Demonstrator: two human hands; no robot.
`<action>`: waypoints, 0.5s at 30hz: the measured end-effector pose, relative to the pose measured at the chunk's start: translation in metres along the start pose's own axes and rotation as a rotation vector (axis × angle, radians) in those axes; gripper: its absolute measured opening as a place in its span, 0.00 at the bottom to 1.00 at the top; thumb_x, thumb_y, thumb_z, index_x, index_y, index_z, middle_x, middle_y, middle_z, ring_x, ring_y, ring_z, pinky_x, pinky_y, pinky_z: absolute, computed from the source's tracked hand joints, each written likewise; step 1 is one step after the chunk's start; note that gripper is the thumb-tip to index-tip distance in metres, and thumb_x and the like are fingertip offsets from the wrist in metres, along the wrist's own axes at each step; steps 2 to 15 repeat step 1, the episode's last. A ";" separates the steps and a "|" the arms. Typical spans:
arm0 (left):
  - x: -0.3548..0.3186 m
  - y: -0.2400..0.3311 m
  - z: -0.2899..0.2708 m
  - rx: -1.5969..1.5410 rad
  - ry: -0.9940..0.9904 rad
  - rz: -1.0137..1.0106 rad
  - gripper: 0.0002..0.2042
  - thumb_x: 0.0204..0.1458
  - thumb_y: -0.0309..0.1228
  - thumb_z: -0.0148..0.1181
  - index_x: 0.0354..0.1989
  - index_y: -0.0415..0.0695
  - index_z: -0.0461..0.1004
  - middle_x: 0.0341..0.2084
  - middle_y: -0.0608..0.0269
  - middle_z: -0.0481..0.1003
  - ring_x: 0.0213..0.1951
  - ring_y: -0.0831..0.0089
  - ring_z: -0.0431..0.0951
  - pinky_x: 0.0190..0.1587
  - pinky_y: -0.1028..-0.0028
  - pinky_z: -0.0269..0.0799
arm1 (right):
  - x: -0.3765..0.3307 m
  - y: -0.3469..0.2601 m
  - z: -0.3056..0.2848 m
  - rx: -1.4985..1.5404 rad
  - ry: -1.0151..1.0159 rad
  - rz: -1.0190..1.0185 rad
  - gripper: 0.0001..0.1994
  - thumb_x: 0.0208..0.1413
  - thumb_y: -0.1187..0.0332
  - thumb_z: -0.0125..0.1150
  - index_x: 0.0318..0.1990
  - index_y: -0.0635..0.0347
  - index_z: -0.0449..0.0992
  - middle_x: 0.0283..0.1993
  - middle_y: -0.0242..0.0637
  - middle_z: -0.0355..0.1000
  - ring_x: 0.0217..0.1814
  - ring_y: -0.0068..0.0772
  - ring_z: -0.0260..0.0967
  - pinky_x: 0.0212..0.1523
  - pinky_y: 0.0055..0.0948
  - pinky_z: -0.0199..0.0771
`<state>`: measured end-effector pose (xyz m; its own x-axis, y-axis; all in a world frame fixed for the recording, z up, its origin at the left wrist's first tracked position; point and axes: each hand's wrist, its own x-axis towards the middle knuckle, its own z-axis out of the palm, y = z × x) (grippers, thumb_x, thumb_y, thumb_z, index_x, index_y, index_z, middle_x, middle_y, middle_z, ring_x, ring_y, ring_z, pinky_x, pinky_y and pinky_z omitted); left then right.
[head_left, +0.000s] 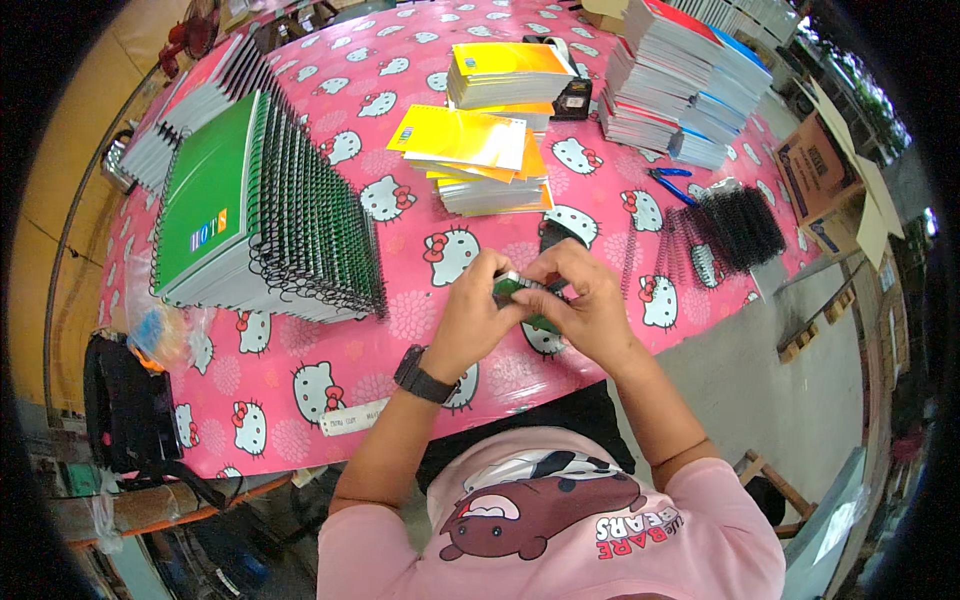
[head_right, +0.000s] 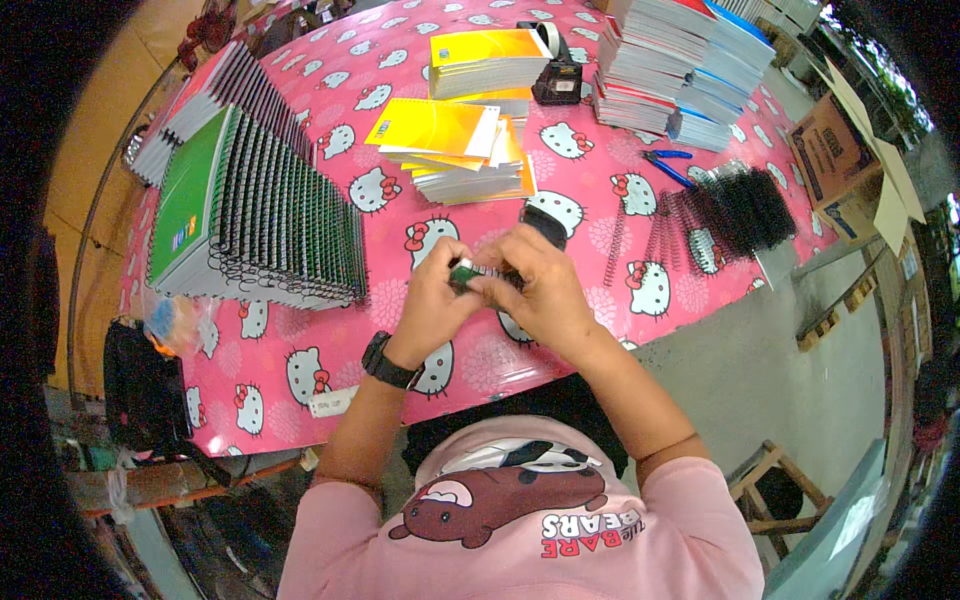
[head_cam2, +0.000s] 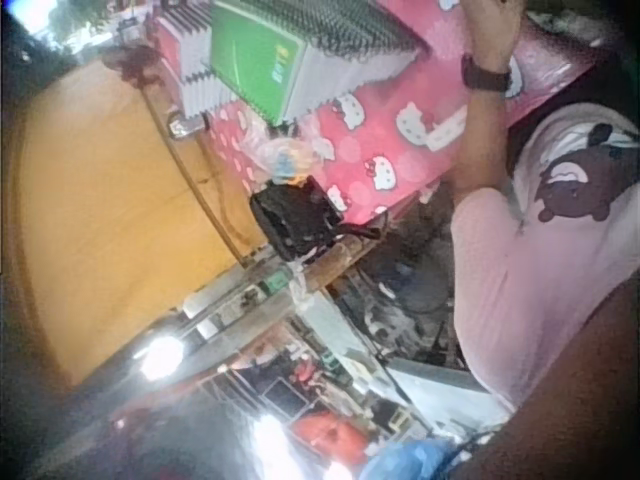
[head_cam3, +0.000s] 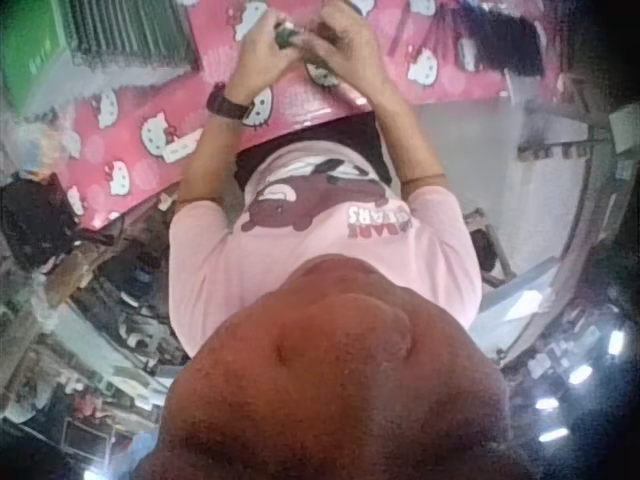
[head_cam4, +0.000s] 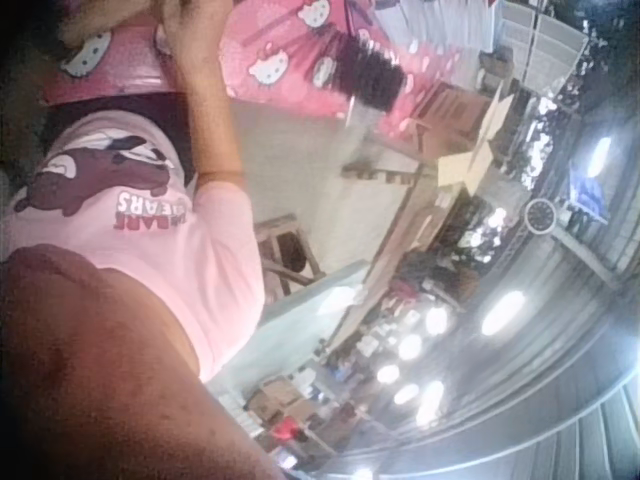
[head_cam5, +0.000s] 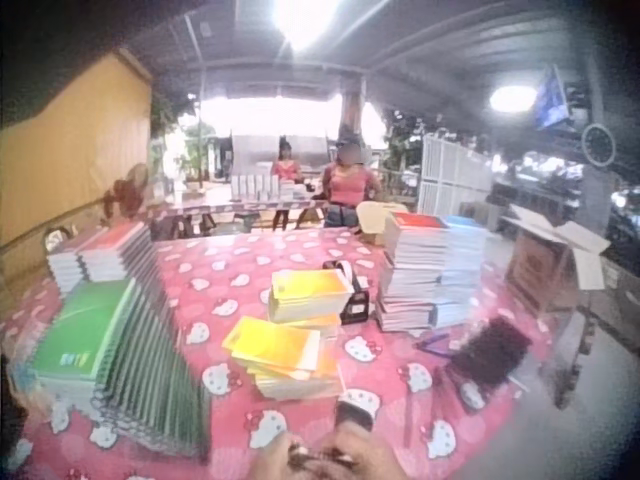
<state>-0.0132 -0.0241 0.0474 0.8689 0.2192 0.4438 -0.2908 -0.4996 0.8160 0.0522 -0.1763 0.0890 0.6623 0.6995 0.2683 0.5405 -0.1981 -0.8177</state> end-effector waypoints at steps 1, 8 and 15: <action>0.002 0.002 0.000 0.004 -0.011 0.011 0.19 0.40 0.30 0.70 0.34 0.43 0.63 0.22 0.68 0.67 0.25 0.80 0.67 0.28 0.77 0.65 | -0.002 0.001 -0.004 0.064 0.019 -0.003 0.22 0.38 0.68 0.72 0.44 0.57 0.73 0.40 0.39 0.69 0.44 0.35 0.67 0.45 0.32 0.67; 0.002 0.002 0.000 0.004 -0.011 0.011 0.19 0.40 0.30 0.70 0.34 0.43 0.63 0.22 0.68 0.67 0.25 0.80 0.67 0.28 0.77 0.65 | -0.002 0.001 -0.004 0.064 0.019 -0.003 0.22 0.38 0.68 0.72 0.44 0.57 0.73 0.40 0.39 0.69 0.44 0.35 0.67 0.45 0.32 0.67; 0.002 0.002 0.000 0.004 -0.011 0.011 0.19 0.40 0.30 0.70 0.34 0.43 0.63 0.22 0.68 0.67 0.25 0.80 0.67 0.28 0.77 0.65 | -0.002 0.001 -0.004 0.064 0.019 -0.003 0.22 0.38 0.68 0.72 0.44 0.57 0.73 0.40 0.39 0.69 0.44 0.35 0.67 0.45 0.32 0.67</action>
